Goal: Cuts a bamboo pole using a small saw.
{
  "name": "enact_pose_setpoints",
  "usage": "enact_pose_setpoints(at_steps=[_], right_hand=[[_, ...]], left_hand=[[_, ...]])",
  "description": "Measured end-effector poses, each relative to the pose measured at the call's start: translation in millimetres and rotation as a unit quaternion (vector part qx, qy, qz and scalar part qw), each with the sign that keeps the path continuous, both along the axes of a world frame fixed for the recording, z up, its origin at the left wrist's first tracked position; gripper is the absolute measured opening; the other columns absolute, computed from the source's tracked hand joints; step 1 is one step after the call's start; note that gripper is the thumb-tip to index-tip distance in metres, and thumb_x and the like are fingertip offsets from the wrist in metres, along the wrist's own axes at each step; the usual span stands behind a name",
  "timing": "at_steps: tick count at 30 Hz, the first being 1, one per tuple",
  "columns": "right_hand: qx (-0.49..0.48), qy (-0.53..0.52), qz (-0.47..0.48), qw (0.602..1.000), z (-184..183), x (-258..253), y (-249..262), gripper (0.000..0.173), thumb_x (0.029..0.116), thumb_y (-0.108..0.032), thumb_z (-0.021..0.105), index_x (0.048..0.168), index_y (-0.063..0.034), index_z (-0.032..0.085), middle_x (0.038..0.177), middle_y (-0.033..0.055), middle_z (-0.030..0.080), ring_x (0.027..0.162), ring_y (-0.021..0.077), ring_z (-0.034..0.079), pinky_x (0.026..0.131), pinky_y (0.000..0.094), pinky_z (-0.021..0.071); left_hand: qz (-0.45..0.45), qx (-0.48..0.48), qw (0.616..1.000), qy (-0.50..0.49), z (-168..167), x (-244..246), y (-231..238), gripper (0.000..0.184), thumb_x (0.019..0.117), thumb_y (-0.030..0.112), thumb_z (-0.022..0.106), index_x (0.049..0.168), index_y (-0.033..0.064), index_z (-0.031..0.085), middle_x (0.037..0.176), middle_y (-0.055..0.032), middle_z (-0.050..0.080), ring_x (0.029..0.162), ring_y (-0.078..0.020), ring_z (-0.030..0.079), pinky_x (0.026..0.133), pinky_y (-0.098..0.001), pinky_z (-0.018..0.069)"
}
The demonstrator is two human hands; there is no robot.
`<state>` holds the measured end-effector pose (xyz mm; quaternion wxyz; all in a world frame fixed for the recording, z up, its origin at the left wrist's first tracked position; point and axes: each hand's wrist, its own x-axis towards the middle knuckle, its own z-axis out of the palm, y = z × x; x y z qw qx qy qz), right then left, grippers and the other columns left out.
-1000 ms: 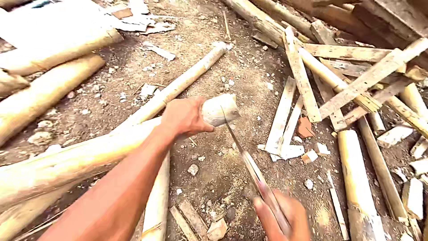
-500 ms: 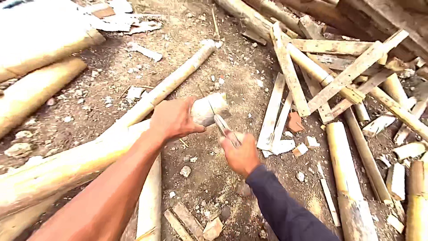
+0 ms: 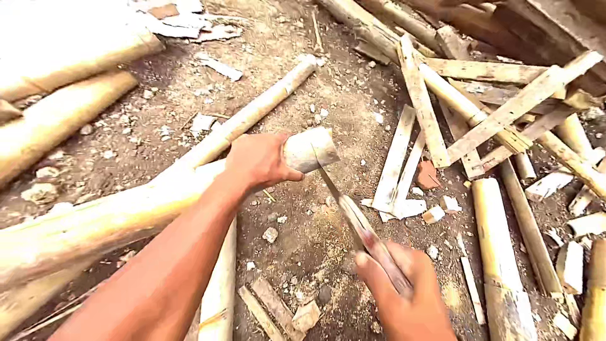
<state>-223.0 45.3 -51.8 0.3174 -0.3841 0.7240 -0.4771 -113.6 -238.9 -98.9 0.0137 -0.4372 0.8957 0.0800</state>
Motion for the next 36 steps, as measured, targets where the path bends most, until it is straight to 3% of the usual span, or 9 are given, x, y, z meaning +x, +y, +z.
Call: enact_pose_setpoints(at_steps=[2,6,11,16,21,26,31,33,36], right_hand=[[0.008,0.009,-0.019,1.000,-5,0,-8,0.031,0.0898,-0.022,0.063,0.061,-0.0185,0.051,0.047,-0.0092,0.043,0.039,0.0010,0.041,0.036,0.0233,0.0334],[0.107,0.011,0.021,0.994,-2,-23,-94,0.033,0.0949,-0.024,0.063,0.066,-0.0108,0.054,0.056,0.0032,0.050,0.050,0.0180,0.051,0.049,0.0415,0.0415],[0.027,-0.006,-0.013,1.000,10,0,-8,0.030,0.0901,-0.023,0.062,0.062,-0.0203,0.051,0.048,-0.0084,0.043,0.039,0.0028,0.041,0.036,0.0241,0.0331],[0.129,0.016,0.021,0.991,7,-22,-98,0.034,0.0941,-0.024,0.064,0.065,-0.0105,0.054,0.057,0.0043,0.050,0.051,0.0189,0.051,0.049,0.0420,0.0410],[0.037,-0.021,-0.021,0.999,14,-3,-10,0.031,0.0883,-0.023,0.063,0.060,-0.0204,0.051,0.045,-0.0071,0.043,0.036,0.0037,0.040,0.035,0.0250,0.0324],[0.113,0.003,0.012,0.994,-1,-22,-94,0.031,0.0959,-0.025,0.064,0.070,-0.0087,0.056,0.061,0.0054,0.052,0.054,0.0195,0.053,0.051,0.0433,0.0443],[0.024,0.009,0.000,1.000,9,-6,-8,0.032,0.0894,-0.023,0.063,0.060,-0.0203,0.051,0.047,-0.0080,0.042,0.038,0.0033,0.040,0.036,0.0249,0.0323],[0.053,0.020,-0.008,0.998,-5,-13,-43,0.035,0.0883,-0.022,0.065,0.057,-0.0175,0.049,0.047,-0.0052,0.044,0.039,0.0068,0.043,0.038,0.0300,0.0347],[0.103,0.012,0.020,0.994,-6,-24,-92,0.031,0.0951,-0.025,0.064,0.069,-0.0100,0.056,0.057,0.0033,0.050,0.050,0.0175,0.050,0.048,0.0404,0.0417]], left_hand=[[-0.001,-0.001,1.000,0.003,-3,0,6,0.085,0.0652,0.065,0.087,0.129,0.0148,0.061,0.099,-0.0198,0.071,0.091,-0.0434,0.069,0.076,-0.0675,0.0514],[-0.018,-0.004,1.000,0.018,4,-3,3,0.083,0.0653,0.061,0.088,0.131,0.0176,0.061,0.097,-0.0205,0.071,0.087,-0.0449,0.069,0.072,-0.0696,0.0509],[-0.002,-0.004,1.000,0.000,-2,-1,6,0.080,0.0656,0.065,0.086,0.122,0.0135,0.063,0.097,-0.0193,0.070,0.088,-0.0433,0.069,0.072,-0.0668,0.0516],[-0.010,-0.002,1.000,0.000,1,-2,3,0.083,0.0648,0.065,0.086,0.125,0.0136,0.062,0.094,-0.0212,0.070,0.087,-0.0453,0.069,0.072,-0.0688,0.0507],[-0.003,0.000,1.000,-0.001,-2,1,6,0.083,0.0660,0.065,0.086,0.127,0.0137,0.062,0.096,-0.0204,0.071,0.088,-0.0442,0.069,0.073,-0.0678,0.0512],[-0.026,-0.009,0.999,0.018,2,-2,-1,0.080,0.0645,0.064,0.086,0.123,0.0150,0.063,0.090,-0.0205,0.070,0.083,-0.0443,0.069,0.069,-0.0686,0.0500],[-0.007,-0.003,1.000,0.001,-1,2,2,0.080,0.0657,0.066,0.085,0.121,0.0118,0.063,0.091,-0.0205,0.070,0.086,-0.0446,0.069,0.072,-0.0680,0.0507],[-0.015,-0.004,1.000,-0.001,-1,-2,9,0.077,0.0676,0.062,0.087,0.118,0.0097,0.061,0.090,-0.0212,0.068,0.086,-0.0453,0.068,0.072,-0.0680,0.0495],[-0.019,0.005,1.000,0.006,9,-4,0,0.080,0.0656,0.064,0.087,0.123,0.0133,0.062,0.092,-0.0208,0.070,0.086,-0.0452,0.069,0.071,-0.0694,0.0502]])
